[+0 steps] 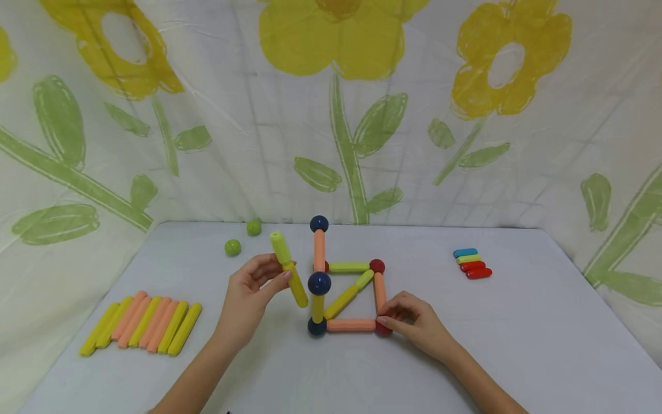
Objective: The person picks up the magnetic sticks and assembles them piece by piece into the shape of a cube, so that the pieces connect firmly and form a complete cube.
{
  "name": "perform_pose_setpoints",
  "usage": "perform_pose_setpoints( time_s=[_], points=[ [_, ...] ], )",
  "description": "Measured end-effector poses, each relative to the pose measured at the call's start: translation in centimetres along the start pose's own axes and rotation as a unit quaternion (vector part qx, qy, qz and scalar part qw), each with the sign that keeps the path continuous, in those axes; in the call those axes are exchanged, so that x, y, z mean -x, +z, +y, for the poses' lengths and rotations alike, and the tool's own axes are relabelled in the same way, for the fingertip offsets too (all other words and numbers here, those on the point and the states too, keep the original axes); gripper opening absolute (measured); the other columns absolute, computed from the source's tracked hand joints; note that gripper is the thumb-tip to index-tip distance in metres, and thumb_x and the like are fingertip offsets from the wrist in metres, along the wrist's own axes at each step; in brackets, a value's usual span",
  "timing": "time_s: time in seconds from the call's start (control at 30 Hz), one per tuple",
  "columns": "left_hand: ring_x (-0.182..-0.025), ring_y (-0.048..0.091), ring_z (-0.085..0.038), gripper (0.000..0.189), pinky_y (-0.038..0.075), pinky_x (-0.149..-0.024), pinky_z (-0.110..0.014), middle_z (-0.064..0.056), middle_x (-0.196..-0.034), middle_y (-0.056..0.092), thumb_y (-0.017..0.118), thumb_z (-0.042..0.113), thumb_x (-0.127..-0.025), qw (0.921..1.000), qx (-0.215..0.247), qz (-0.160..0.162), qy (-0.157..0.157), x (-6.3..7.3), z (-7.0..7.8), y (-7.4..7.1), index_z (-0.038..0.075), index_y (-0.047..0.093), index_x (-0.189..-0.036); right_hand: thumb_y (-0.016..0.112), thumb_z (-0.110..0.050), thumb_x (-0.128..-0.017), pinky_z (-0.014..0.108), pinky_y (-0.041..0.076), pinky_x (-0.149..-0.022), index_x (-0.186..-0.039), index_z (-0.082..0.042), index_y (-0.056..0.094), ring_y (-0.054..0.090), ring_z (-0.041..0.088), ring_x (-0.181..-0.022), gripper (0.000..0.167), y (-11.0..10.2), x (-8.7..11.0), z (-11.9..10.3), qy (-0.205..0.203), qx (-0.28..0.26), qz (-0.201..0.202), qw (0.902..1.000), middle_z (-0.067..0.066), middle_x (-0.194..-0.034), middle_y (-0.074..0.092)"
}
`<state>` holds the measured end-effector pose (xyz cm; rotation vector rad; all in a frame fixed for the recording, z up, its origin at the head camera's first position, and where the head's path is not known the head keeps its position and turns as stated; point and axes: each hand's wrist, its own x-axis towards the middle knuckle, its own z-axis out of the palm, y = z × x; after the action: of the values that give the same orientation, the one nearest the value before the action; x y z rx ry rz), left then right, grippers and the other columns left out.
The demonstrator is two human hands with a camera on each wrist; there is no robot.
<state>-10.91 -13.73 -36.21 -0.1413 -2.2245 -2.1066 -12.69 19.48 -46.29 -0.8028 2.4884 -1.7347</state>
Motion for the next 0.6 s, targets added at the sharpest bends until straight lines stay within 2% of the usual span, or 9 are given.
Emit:
perform_pose_setpoints(
  time_s=[0.17,0.23,0.33,0.6],
  points=[
    [-0.104,0.071,-0.009,0.03,0.061,-0.09,-0.026,-0.019,-0.124,0.069,0.065,-0.005,-0.102,0.9983,0.018,0.011,-0.054,-0.7,-2.8,0.8,-0.007,0.059,-0.13,0.077,-0.006,-0.096,0.021,0.057,-0.076,-0.106,-0.011,0.076,0.065,0.012,-0.084,0.011,0.0,0.0,0.0,0.001,-0.005,-0.001,1.0,0.003,-0.097,0.068],
    [-0.102,0.071,-0.01,0.03,0.062,-0.089,-0.026,-0.018,-0.122,0.069,0.064,-0.006,-0.102,0.9975,0.029,0.011,-0.064,-0.8,-3.5,1.1,-0.008,0.058,-0.13,0.077,-0.006,-0.096,0.021,0.057,-0.076,-0.106,-0.011,0.076,0.065,0.012,-0.084,0.011,0.0,0.0,0.0,0.001,-0.006,-0.001,1.0,0.004,-0.097,0.068],
    [-0.101,0.071,-0.01,0.029,0.062,-0.09,-0.028,-0.016,-0.12,0.07,0.063,-0.005,-0.103,0.9964,0.038,0.01,-0.075,-0.9,-4.0,1.3,-0.008,0.057,-0.131,0.077,-0.006,-0.096,0.021,0.057,-0.076,-0.105,-0.011,0.076,0.065,0.012,-0.084,0.011,0.1,0.0,0.0,-0.001,-0.006,-0.001,1.0,0.004,-0.097,0.068],
    [-0.106,0.07,-0.016,0.031,0.062,-0.092,-0.03,-0.017,-0.124,0.068,0.063,0.004,-0.105,0.9945,0.025,-0.003,-0.102,-1.9,-4.4,1.4,-0.005,0.058,-0.135,0.077,-0.005,-0.095,0.021,0.056,-0.075,-0.104,-0.011,0.076,0.065,0.011,-0.083,0.011,0.1,0.0,0.1,-0.003,-0.006,0.003,1.0,0.004,-0.096,0.068]
  ],
)
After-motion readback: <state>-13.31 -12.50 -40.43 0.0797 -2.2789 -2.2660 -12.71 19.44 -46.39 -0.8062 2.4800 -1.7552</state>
